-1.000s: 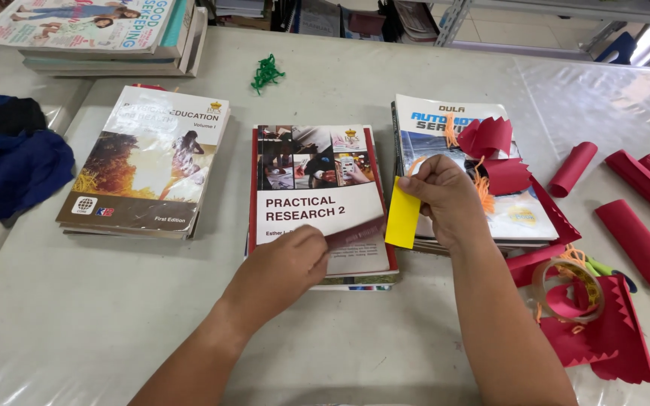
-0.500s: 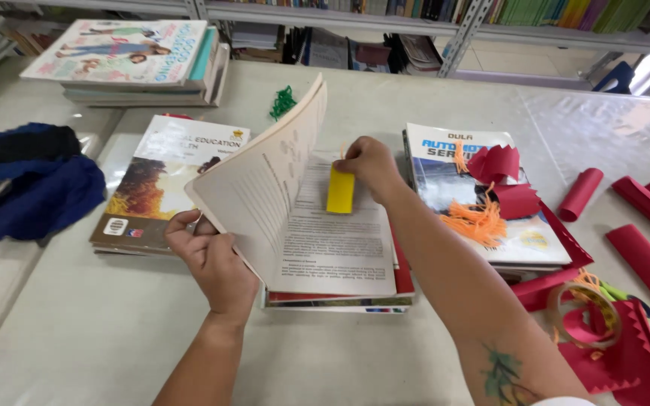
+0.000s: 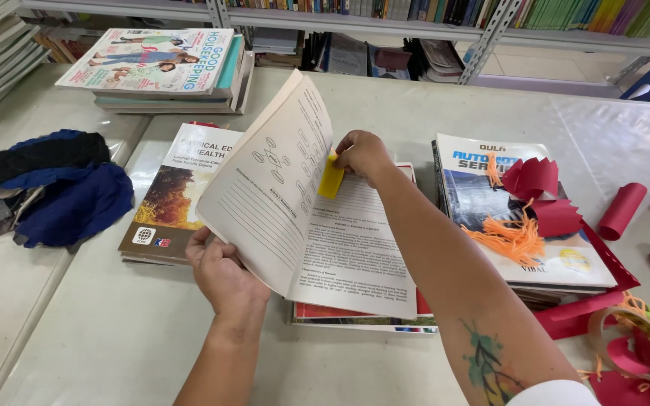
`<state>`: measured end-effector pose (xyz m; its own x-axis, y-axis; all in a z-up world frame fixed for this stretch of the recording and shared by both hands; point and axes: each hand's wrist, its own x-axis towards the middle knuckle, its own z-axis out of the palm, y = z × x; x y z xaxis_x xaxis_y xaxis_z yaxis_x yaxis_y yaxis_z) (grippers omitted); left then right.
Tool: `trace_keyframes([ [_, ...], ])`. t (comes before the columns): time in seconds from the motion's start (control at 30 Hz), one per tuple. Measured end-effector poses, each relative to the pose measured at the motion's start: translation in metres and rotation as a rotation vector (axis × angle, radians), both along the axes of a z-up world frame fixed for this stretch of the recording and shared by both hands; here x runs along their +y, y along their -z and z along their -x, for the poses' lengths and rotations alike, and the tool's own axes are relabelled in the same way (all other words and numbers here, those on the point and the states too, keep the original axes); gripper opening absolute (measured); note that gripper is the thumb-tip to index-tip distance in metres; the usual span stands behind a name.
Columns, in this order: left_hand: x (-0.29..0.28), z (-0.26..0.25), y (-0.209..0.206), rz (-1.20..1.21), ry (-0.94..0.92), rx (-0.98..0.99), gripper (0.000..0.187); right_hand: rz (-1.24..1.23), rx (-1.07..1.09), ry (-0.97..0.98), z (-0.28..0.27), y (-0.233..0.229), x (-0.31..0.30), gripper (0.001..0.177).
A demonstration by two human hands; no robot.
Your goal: The person decorates several textbooks by attaching small, colorful paper pieces to their covers. They handle books titled 'Physical Education and Health', 'Practical Research 2', 'Arts and Design in the Modern World', and 'Domestic Refrigeration & Air-Conditioning Servicing', placing red, yellow, and orange paper decorations on each one.
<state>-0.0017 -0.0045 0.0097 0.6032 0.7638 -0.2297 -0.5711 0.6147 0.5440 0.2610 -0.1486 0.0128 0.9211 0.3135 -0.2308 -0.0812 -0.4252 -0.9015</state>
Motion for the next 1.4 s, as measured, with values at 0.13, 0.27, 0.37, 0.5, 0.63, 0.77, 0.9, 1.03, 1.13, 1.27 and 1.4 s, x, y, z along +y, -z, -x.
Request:
trace_keyframes([
  [0.13,0.000,0.000,0.001,-0.028,0.006,0.030,0.053,-0.008,0.023,-0.020,0.000,-0.004,0.003,0.028],
  [0.27,-0.002,0.001,0.004,-0.061,0.013,0.023,0.052,-0.062,0.038,-0.045,-0.003,0.003,0.006,0.022],
  [0.37,-0.004,0.001,0.001,-0.061,0.011,0.002,0.052,-0.074,0.026,-0.023,0.001,0.001,0.009,0.020],
  [0.5,-0.005,-0.001,0.014,-0.090,-0.012,-0.006,0.049,-0.076,0.030,0.024,0.004,-0.002,0.008,0.026],
  [0.63,-0.007,-0.001,0.011,-0.071,-0.001,-0.033,0.057,-0.139,0.081,0.077,0.008,-0.012,-0.006,0.031],
  [0.77,-0.013,0.003,0.012,-0.257,0.124,-0.174,0.062,-0.234,0.033,0.153,-0.004,-0.011,-0.034,0.027],
  [0.9,-0.021,0.016,0.003,-0.766,0.616,-0.397,0.052,-0.554,-0.129,0.347,-0.031,-0.009,-0.079,0.020],
  [1.03,-0.032,0.015,0.001,-0.962,0.697,-0.088,0.038,-0.591,-0.145,0.474,-0.014,-0.036,-0.126,0.021],
  [1.13,-0.039,0.004,0.005,-1.433,0.449,0.420,0.045,-0.418,-0.451,0.455,0.011,-0.034,-0.142,0.024],
  [1.27,-0.040,-0.007,0.036,-1.593,0.416,0.544,0.081,0.153,-0.556,-0.020,0.087,-0.034,-0.126,0.059],
  [1.4,-0.042,-0.012,0.051,-1.646,0.603,0.744,0.095,0.449,-0.523,-0.261,0.149,-0.015,-0.104,0.094],
])
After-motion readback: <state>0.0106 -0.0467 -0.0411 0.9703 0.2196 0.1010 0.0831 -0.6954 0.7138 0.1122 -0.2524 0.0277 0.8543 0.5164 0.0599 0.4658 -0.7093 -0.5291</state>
